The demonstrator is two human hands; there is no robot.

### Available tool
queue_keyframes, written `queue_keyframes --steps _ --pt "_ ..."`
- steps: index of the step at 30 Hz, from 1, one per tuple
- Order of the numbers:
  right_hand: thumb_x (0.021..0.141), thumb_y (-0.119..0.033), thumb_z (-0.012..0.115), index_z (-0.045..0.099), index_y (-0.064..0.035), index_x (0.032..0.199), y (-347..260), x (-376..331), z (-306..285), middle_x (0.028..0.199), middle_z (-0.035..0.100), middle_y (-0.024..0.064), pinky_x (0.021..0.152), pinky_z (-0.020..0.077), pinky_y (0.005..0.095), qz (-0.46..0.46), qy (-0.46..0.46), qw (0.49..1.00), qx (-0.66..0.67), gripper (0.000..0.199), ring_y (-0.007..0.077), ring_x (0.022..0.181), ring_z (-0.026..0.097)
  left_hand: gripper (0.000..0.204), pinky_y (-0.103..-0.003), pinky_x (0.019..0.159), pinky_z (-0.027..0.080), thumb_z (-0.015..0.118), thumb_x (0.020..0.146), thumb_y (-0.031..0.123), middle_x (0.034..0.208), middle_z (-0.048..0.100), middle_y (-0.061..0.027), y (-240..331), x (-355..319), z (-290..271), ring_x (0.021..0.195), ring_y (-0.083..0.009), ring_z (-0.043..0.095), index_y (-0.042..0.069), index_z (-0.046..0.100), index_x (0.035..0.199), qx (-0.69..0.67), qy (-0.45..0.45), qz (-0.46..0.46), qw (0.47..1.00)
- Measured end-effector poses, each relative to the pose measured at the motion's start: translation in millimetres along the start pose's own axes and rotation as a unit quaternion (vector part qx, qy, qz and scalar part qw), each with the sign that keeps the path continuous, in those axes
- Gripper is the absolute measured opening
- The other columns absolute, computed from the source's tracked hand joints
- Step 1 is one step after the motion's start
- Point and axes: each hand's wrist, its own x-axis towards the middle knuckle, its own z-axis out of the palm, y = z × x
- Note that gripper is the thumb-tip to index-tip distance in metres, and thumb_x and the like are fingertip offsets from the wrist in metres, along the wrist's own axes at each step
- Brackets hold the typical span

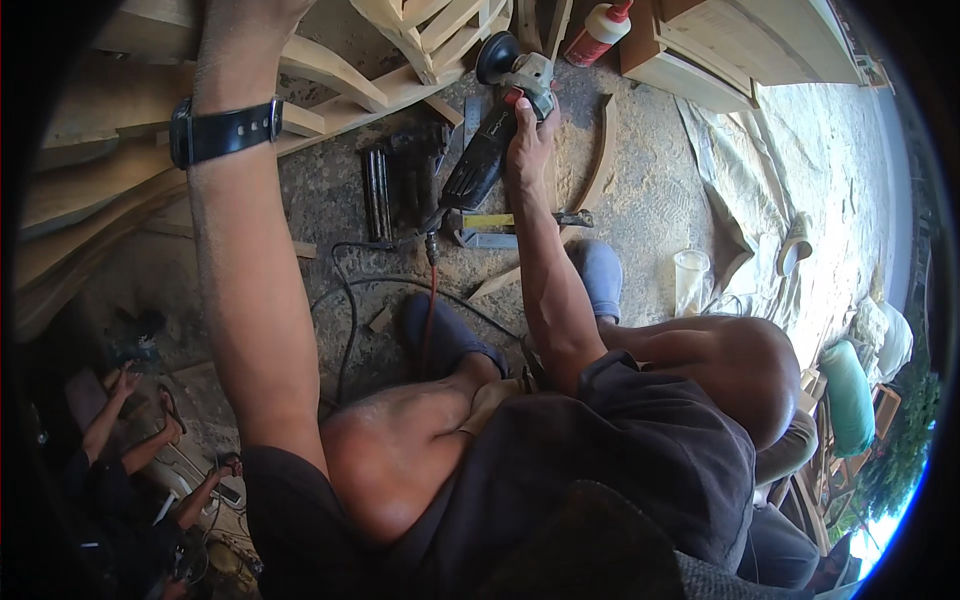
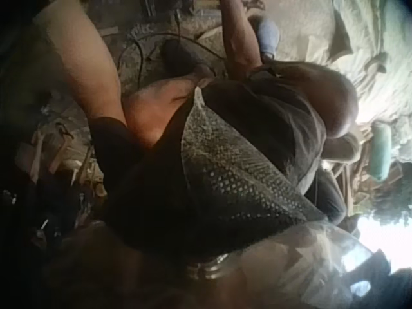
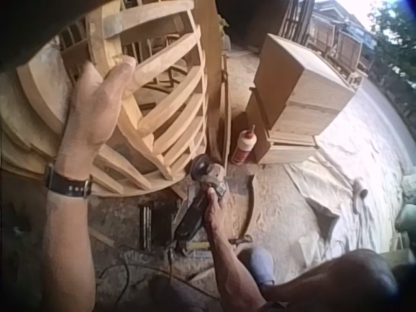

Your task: The person applies glue to a small wooden block and attaches it to a wooden frame, then uses a nail gun and a hammer to secure it before sanding the frame with a power sander.

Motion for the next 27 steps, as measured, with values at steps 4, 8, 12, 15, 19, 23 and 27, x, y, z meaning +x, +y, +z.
queue_keyframes --steps 4,8,12,15,19,23,27 --pt "0.099 -0.017 0.064 0.026 0.0023 0.156 -4.4 0.6 18.1 0.132 0.055 0.0127 0.102 0.0464 0.0323 -0.008 -0.010 1.000 0.026 0.071 0.0183 0.116 0.057 0.036 -0.032 0.088 0.049 0.062 0.103 0.026 0.106 0.070 -0.0084 7.5 1.6 -3.6 0.098 -0.0140 0.062 -0.007 0.064 0.115 -0.040 -0.002 0.007 0.999" --pt "0.099 -0.017 0.064 0.025 0.0021 0.156 -3.6 0.2 14.5 0.133 0.054 0.0129 0.103 0.0460 0.0323 -0.008 -0.007 1.000 0.013 0.072 0.0186 0.117 0.057 0.037 -0.031 0.089 0.049 0.062 0.103 0.027 0.110 0.070 -0.0092 18.7 -2.5 -2.3 0.100 -0.0144 0.062 -0.007 0.063 0.117 -0.025 0.006 -0.034 0.999" --pt "0.099 -0.019 0.065 0.023 0.0018 0.156 1.2 -0.8 3.8 0.134 0.053 0.0135 0.104 0.0453 0.0328 0.003 0.007 1.000 -0.001 0.074 0.0190 0.118 0.056 0.039 -0.031 0.089 0.049 0.062 0.103 0.028 0.113 0.069 -0.0101 14.3 -3.3 -4.4 0.102 -0.0151 0.063 -0.007 0.063 0.118 -0.008 0.009 -0.033 0.999" --pt "0.099 -0.020 0.066 0.023 0.0011 0.156 6.9 -1.9 -3.4 0.134 0.053 0.0139 0.105 0.0451 0.0332 0.026 0.024 0.999 0.007 0.075 0.0192 0.119 0.056 0.043 -0.032 0.091 0.049 0.062 0.103 0.030 0.114 0.069 -0.0119 8.1 -3.1 -1.6 0.103 -0.0165 0.063 -0.009 0.061 0.120 -0.020 0.019 -0.017 0.999" --pt "0.098 -0.020 0.067 0.023 0.0005 0.157 6.4 -4.2 -1.4 0.134 0.053 0.0142 0.104 0.0456 0.0328 0.016 0.029 0.999 0.012 0.076 0.0194 0.119 0.056 0.046 -0.033 0.092 0.049 0.063 0.103 0.030 0.115 0.068 -0.0140 -14.3 13.8 -20.2 0.105 -0.0182 0.063 -0.011 0.058 0.123 -0.126 0.034 -0.134 0.982" --pt "0.098 -0.018 0.067 0.023 0.0015 0.157 9.5 -1.4 -1.3 0.134 0.053 0.0143 0.103 0.0469 0.0322 -0.002 0.029 1.000 0.011 0.076 0.0196 0.117 0.057 0.044 -0.033 0.093 0.049 0.063 0.103 0.029 0.116 0.068 -0.0140 -24.4 11.0 -11.7 0.106 -0.0191 0.064 -0.010 0.060 0.122 -0.124 0.067 -0.105 0.984" --pt "0.098 -0.019 0.067 0.024 0.0013 0.157 12.9 4.1 -1.0 0.133 0.054 0.0142 0.101 0.0483 0.0322 -0.018 0.024 1.000 0.007 0.076 0.0195 0.115 0.058 0.040 -0.033 0.092 0.050 0.064 0.102 0.028 0.114 0.070 -0.0133 -7.5 8.4 -13.2 0.105 -0.0195 0.065 -0.009 0.064 0.118 -0.027 -0.052 0.002 0.998"
